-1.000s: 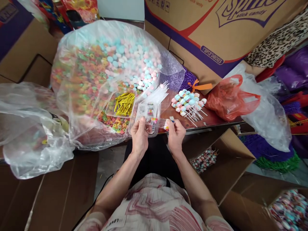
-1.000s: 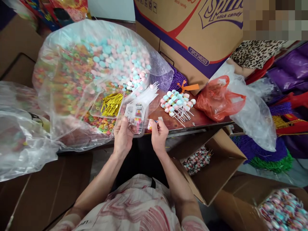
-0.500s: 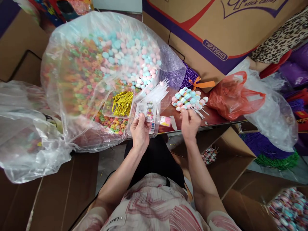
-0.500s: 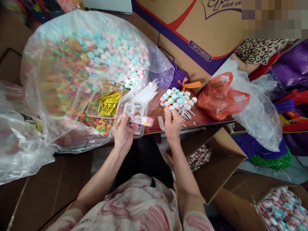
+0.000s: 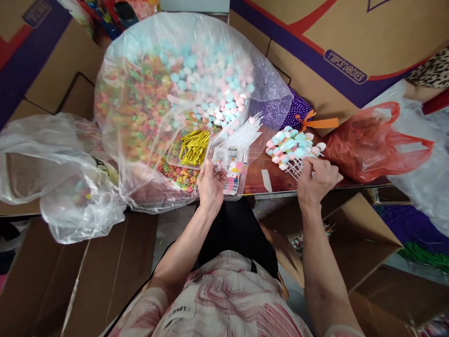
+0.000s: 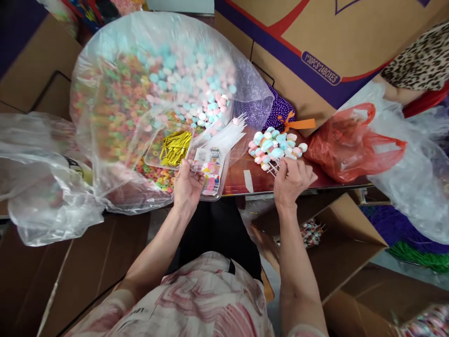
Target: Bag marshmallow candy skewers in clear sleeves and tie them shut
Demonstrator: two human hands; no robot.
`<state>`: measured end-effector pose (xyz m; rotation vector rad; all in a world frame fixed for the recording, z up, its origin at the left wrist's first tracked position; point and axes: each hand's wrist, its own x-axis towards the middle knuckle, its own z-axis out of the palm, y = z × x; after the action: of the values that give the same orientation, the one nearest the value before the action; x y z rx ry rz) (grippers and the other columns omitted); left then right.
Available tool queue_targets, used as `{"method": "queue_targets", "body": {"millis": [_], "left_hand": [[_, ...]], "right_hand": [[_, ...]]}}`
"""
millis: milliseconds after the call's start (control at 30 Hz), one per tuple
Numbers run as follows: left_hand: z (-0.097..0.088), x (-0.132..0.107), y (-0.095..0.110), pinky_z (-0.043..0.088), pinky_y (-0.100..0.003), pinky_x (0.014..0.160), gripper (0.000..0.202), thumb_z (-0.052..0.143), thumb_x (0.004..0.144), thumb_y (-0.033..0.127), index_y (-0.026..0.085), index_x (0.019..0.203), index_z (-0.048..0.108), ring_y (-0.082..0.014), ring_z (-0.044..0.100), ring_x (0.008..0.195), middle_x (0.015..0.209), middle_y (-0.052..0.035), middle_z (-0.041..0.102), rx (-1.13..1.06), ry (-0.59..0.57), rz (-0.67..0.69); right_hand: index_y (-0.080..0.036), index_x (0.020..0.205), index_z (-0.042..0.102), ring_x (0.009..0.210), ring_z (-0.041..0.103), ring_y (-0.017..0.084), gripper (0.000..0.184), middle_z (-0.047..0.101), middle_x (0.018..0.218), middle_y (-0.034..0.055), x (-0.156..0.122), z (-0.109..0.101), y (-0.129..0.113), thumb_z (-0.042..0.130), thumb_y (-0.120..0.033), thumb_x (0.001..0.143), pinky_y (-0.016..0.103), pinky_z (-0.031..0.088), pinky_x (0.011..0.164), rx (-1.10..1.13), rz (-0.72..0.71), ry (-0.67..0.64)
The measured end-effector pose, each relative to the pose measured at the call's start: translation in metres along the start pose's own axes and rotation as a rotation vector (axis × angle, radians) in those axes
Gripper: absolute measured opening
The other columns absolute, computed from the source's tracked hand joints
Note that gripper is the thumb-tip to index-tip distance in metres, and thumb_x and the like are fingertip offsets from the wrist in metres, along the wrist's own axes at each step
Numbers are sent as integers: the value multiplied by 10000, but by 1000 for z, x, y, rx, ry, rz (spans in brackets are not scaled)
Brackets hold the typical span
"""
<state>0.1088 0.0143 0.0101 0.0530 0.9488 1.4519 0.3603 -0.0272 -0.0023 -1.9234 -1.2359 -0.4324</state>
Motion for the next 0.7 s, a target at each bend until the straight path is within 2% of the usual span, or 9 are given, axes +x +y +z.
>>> {"method": "queue_targets", "body": {"millis": [100, 200, 300, 500, 600, 700], "left_hand": [[1, 2, 1, 441, -202, 509, 436, 934, 679, 471, 179, 784, 628, -71, 604, 502, 666, 47, 677, 8, 3, 15], [1, 2, 1, 444, -198, 524, 453, 924, 686, 503, 179, 781, 622, -68, 609, 519, 661, 48, 665, 14, 0, 38], [0, 1, 0, 450, -198, 526, 469, 920, 682, 524, 181, 774, 614, -69, 611, 528, 667, 46, 661, 15, -8, 52], [-4, -1, 0, 467, -208, 535, 488, 903, 684, 568, 193, 794, 612, -91, 642, 582, 726, 28, 680, 45, -47, 91], [-7, -1, 0, 493, -214, 559, 522, 894, 667, 612, 201, 792, 597, -95, 641, 605, 736, 30, 668, 82, -86, 183], [-11, 1, -2, 529, -230, 606, 516, 849, 710, 646, 206, 778, 586, -97, 625, 632, 738, 32, 635, 145, -126, 330]], "right_hand": [[-219, 910, 745, 795, 660, 212, 197, 737, 851, 46, -20, -24, -25, 635, -370, 973, 363, 487, 759, 314, -12, -50], [-236, 898, 740, 758, 686, 194, 138, 744, 821, 19, -39, -49, -48, 675, -341, 959, 349, 515, 739, 434, -61, -88], [-247, 896, 739, 756, 711, 191, 71, 762, 812, 5, -51, -65, -57, 697, -256, 952, 353, 516, 759, 426, -155, -94], [-243, 967, 749, 811, 735, 195, 102, 804, 889, 21, -54, -80, -50, 709, -151, 945, 369, 469, 813, 231, -405, -142], [-235, 976, 753, 805, 730, 199, 98, 804, 893, 32, -52, -84, -49, 709, -153, 946, 375, 459, 814, 181, -460, -173], [-230, 967, 758, 811, 733, 196, 99, 802, 888, 35, -54, -85, -50, 701, -152, 948, 359, 471, 792, 248, -424, -226]]}}
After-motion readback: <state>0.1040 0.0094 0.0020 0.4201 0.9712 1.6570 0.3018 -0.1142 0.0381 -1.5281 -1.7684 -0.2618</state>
